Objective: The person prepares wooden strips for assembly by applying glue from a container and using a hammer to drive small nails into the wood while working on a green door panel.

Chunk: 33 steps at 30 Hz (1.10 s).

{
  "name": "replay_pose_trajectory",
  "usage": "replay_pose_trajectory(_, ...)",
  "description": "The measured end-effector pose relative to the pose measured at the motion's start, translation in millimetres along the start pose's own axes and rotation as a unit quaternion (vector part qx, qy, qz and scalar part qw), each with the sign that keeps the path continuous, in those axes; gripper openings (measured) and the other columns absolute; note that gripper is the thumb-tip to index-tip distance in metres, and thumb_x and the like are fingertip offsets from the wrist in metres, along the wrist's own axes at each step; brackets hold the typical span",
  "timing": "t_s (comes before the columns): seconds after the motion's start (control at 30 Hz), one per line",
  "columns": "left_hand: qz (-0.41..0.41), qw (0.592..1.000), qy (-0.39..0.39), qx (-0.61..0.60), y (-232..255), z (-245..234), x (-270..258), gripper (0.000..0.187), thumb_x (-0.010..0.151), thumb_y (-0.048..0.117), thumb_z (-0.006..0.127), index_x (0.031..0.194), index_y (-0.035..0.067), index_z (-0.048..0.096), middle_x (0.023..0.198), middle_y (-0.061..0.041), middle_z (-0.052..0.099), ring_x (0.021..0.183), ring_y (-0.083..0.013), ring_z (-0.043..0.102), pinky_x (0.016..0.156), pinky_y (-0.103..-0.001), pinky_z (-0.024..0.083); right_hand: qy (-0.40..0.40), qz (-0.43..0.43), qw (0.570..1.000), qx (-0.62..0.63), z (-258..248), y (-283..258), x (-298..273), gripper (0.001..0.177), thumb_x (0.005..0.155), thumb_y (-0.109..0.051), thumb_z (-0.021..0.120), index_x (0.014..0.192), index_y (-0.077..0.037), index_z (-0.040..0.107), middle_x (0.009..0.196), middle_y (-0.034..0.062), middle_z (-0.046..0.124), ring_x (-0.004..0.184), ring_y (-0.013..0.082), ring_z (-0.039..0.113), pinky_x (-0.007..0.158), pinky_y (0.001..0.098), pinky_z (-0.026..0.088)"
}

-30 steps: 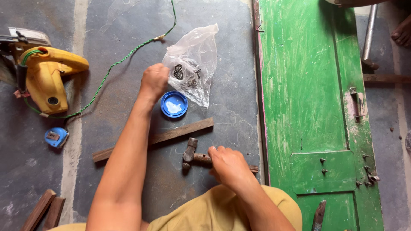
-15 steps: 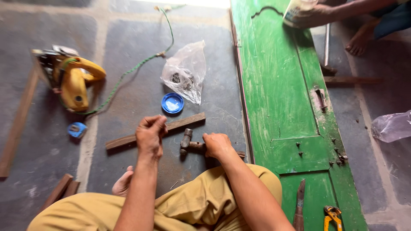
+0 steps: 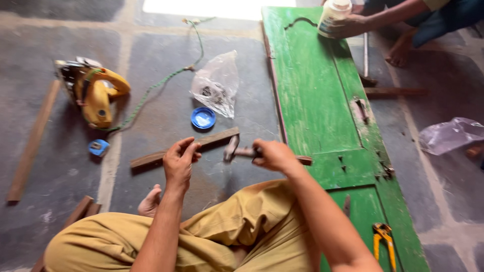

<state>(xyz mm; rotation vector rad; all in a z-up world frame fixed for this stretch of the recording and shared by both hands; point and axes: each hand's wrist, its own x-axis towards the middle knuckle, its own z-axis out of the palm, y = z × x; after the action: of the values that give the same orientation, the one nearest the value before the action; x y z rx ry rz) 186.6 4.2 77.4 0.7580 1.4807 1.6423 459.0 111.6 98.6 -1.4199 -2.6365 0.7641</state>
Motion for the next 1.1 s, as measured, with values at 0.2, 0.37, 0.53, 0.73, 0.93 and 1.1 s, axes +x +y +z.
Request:
replay_pose_trajectory(0.2, 0.253, 0.94, -0.021, 0.23, -48, 59, 41, 0.011, 0.088, 0.006, 0.075, 0.099, 0.008, 0.076, 0.103, -0.009, 0.073, 0.1, -0.0244, 0.067, 0.089, -0.035, 0.053, 0.158, 0.038, 0.899, 0.408, -43, 40, -28, 0.028, 0.099, -0.018, 0.066, 0.125, -0.008, 0.071, 0.076, -0.0033, 0.059, 0.066, 0.0048, 0.055, 0.058, 0.0239, 0.049)
replay_pose_trajectory(0.37, 0.268, 0.907, -0.069, 0.317, -85, 89, 78, 0.011, 0.086, 0.007, 0.075, 0.096, 0.009, 0.076, 0.097, -0.005, 0.073, 0.1, -0.0269, 0.063, 0.092, -0.04, 0.046, 0.274, 0.038, 0.903, 0.328, -21, 56, -18, 0.029, 0.102, -0.016, 0.066, 0.13, -0.006, 0.065, 0.075, -0.0054, 0.057, 0.064, 0.0033, 0.052, 0.056, 0.0211, 0.044)
replay_pose_trajectory(0.53, 0.281, 0.889, -0.082, 0.351, -110, 98, 85, 0.009, 0.089, 0.007, 0.075, 0.094, 0.013, 0.077, 0.092, -0.002, 0.073, 0.099, -0.0222, 0.063, 0.093, -0.038, 0.045, 0.255, 0.037, 0.881, 0.396, 5, 65, -7, 0.035, 0.104, -0.016, 0.068, 0.136, -0.004, 0.063, 0.084, -0.0068, 0.058, 0.069, 0.0014, 0.05, 0.06, 0.0191, 0.042)
replay_pose_trajectory(0.73, 0.265, 0.891, -0.075, 0.362, -119, 104, 88, 0.008, 0.088, 0.008, 0.077, 0.091, 0.015, 0.077, 0.089, 0.001, 0.073, 0.099, -0.0196, 0.063, 0.097, -0.038, 0.042, 0.252, 0.036, 0.897, 0.362, 11, 75, -2, 0.037, 0.104, -0.018, 0.068, 0.137, -0.004, 0.062, 0.088, -0.0056, 0.061, 0.071, 0.0005, 0.049, 0.061, 0.0184, 0.041)
replay_pose_trajectory(0.93, 0.257, 0.897, -0.079, 0.352, -125, 104, 84, 0.006, 0.091, 0.01, 0.077, 0.092, 0.016, 0.076, 0.093, 0.003, 0.075, 0.1, -0.0186, 0.063, 0.098, -0.037, 0.043, 0.234, 0.072, 0.909, 0.337, 12, 78, -5, 0.038, 0.102, -0.018, 0.07, 0.137, -0.005, 0.063, 0.086, -0.0044, 0.063, 0.069, 0.0007, 0.051, 0.059, 0.0186, 0.042)
replay_pose_trajectory(1.1, 0.241, 0.899, -0.084, 0.356, -128, 102, 86, 0.007, 0.09, 0.01, 0.076, 0.093, 0.017, 0.076, 0.094, 0.003, 0.075, 0.103, -0.0181, 0.064, 0.098, -0.036, 0.044, 0.202, 0.072, 0.916, 0.339, 10, 75, -2, 0.038, 0.098, -0.013, 0.073, 0.134, -0.008, 0.063, 0.086, -0.0041, 0.065, 0.069, 0.0012, 0.054, 0.059, 0.0196, 0.043)
